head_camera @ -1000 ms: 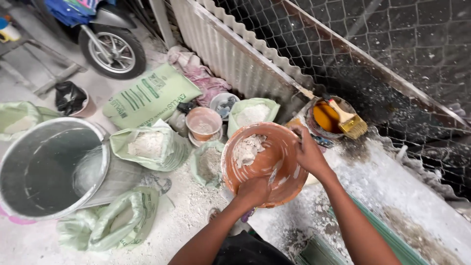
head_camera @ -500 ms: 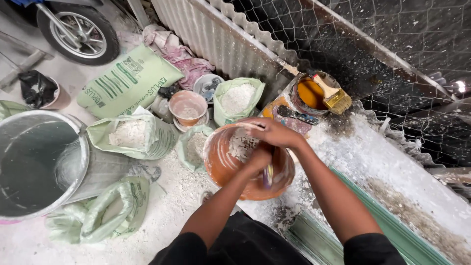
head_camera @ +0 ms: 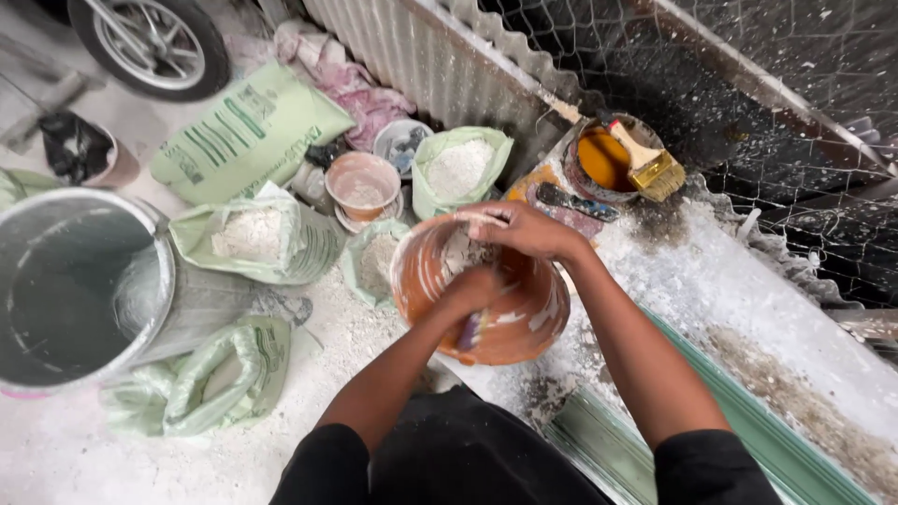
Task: The person mixes a white powder in an orange bucket by hand, then uses a brush to scrape the sides and continue mixing. The person then carries the bucket and walks through a cluttered area.
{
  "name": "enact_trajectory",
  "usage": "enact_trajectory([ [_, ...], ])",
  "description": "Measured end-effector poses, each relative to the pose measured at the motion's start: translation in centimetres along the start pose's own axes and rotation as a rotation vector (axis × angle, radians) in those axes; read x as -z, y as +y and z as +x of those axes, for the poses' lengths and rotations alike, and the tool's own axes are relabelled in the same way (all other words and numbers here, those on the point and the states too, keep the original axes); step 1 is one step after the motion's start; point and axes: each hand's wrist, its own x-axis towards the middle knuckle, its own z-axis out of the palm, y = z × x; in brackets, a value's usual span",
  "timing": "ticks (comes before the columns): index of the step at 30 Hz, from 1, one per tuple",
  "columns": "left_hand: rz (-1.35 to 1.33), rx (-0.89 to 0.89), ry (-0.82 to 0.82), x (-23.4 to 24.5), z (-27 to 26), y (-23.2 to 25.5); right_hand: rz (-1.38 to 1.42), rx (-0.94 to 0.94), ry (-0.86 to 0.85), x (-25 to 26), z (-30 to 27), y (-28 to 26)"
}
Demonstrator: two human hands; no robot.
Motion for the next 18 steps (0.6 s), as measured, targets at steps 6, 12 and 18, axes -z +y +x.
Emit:
enact_trajectory([
  [6, -0.227, -0.014, 0.057, 3.7, -3.5, 6.5, -0.050, -0.046, 0.008, -1.4, 0.0, -2.0],
  [12, -1.133, -0.057, 0.281, 6.0, -3.2, 8.4, 0.019, 0.003, 0.083, -1.1, 0.6, -1.4],
  [18, -0.167, 0.101, -0.145, 5.8, -4.9, 7.3, -0.036, 0.020, 0.045, -0.1, 0.0, -0.9],
])
